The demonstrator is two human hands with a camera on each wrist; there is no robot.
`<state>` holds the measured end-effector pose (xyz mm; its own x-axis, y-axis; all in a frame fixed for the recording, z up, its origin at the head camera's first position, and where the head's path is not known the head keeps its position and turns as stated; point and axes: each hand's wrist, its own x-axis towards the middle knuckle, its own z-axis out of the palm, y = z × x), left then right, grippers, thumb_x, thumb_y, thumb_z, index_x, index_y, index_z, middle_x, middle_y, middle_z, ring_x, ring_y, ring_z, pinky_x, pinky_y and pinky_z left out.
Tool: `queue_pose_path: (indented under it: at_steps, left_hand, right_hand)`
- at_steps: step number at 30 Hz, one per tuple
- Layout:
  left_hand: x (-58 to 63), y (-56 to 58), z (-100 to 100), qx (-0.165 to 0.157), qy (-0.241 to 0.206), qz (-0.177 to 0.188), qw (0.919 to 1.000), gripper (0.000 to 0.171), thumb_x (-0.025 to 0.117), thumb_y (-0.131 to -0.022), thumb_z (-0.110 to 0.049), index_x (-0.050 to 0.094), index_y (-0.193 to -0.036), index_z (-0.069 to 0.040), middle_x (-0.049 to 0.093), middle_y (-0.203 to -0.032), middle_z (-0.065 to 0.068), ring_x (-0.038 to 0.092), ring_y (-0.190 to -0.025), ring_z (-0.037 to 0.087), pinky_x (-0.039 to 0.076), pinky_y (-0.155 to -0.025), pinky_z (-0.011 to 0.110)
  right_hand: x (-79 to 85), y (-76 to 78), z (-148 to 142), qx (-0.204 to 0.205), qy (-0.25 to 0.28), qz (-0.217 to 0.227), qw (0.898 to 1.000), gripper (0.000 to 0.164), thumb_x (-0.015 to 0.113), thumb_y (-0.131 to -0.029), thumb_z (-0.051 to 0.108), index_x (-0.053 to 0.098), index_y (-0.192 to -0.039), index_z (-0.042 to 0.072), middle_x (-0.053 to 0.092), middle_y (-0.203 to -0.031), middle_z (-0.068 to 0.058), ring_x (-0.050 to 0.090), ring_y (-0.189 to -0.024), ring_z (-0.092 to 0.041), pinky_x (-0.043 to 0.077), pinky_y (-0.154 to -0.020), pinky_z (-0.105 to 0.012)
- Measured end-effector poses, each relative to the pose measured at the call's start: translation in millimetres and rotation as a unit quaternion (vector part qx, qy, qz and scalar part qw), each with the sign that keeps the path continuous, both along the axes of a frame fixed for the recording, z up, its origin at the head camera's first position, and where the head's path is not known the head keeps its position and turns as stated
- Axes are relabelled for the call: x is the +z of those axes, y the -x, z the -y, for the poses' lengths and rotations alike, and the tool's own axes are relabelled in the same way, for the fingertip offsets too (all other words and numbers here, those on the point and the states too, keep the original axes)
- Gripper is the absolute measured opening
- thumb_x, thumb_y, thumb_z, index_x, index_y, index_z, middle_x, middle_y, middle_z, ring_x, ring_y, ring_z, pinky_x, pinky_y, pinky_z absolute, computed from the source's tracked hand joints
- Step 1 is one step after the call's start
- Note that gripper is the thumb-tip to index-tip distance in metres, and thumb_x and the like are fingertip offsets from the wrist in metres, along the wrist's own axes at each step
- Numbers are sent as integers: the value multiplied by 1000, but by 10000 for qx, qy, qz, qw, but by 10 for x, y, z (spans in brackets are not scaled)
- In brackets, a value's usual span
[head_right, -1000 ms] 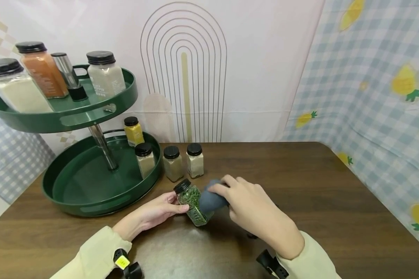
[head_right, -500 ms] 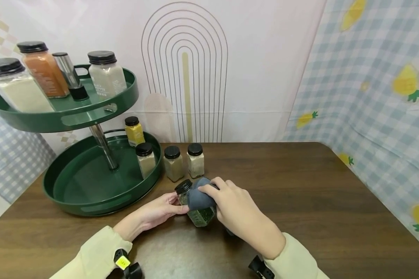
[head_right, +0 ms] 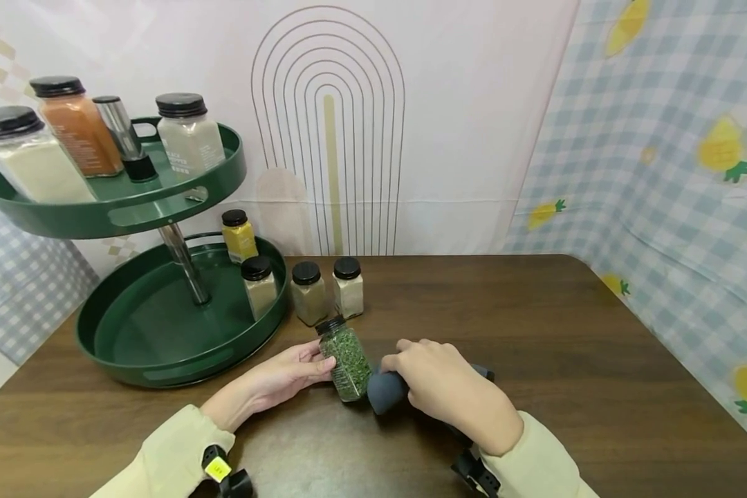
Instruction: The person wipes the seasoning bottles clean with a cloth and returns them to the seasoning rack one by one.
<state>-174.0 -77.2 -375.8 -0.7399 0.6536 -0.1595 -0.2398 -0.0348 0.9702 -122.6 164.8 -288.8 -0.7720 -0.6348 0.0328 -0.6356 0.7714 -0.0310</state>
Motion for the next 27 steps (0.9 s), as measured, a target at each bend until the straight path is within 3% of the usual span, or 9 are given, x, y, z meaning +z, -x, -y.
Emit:
queue_pose_path:
  at_steps: [5, 12, 16, 20, 23, 27]
  left_hand:
    - [3, 8, 2, -67, -170, 76, 9998, 71, 53, -95, -26, 12, -147, 0, 32, -147, 21, 36, -133, 30, 24, -112, 45]
    - [14, 18, 2, -78, -419, 214, 9989, 70, 53, -95, -29, 16, -145, 2, 30, -148, 20, 37, -133, 29, 23, -113, 45]
    - [17, 10, -6, 36, -344, 217, 9992, 69, 55, -94, -31, 22, -143, 4, 36, -144, 19, 44, -127, 24, 26, -111, 43]
    - [25, -6, -12, 104, -210, 144, 9996, 70, 59, -91, -30, 25, -142, 5, 40, -140, 19, 46, -124, 23, 26, -111, 43]
    - [29, -24, -18, 112, -214, 205, 9995, 68, 60, -91, -26, 26, -142, 2, 37, -143, 17, 38, -131, 25, 19, -114, 44]
    - [31, -51, -34, 96, -278, 296, 9991, 63, 59, -90, -19, 29, -143, -2, 31, -149, 13, 22, -140, 26, 7, -115, 49]
  right_hand:
    - [-17, -4, -6, 174, -38, 322, 9993, 44, 61, -71, -11, 69, -95, 25, 57, -84, 7, 60, -74, -17, 45, -54, -30]
    - [131, -34, -73, 13, 198, 149, 9997, 50, 56, -71, -10, 66, -104, 25, 60, -95, 7, 60, -77, -14, 37, -51, -25]
    - [189, -39, -81, 22, 758, -380, 9964, 50, 55, -77, -8, 63, -114, 24, 61, -106, 6, 60, -79, -10, 45, -57, -26]
    - [159, -7, -28, -21, 1440, -1190, 9824, 52, 60, -77, -6, 59, -122, 21, 60, -113, 5, 63, -90, -13, 51, -69, -32]
    - [105, 16, 37, -116, 1750, -1450, 9738, 56, 64, -76, -6, 57, -125, 19, 59, -115, 1, 63, -95, -17, 52, -72, -36]
    - [21, 28, 114, -134, 1829, -1462, 9721, 57, 68, -76, -3, 55, -127, 18, 60, -114, -2, 63, -97, -21, 53, -74, -39]
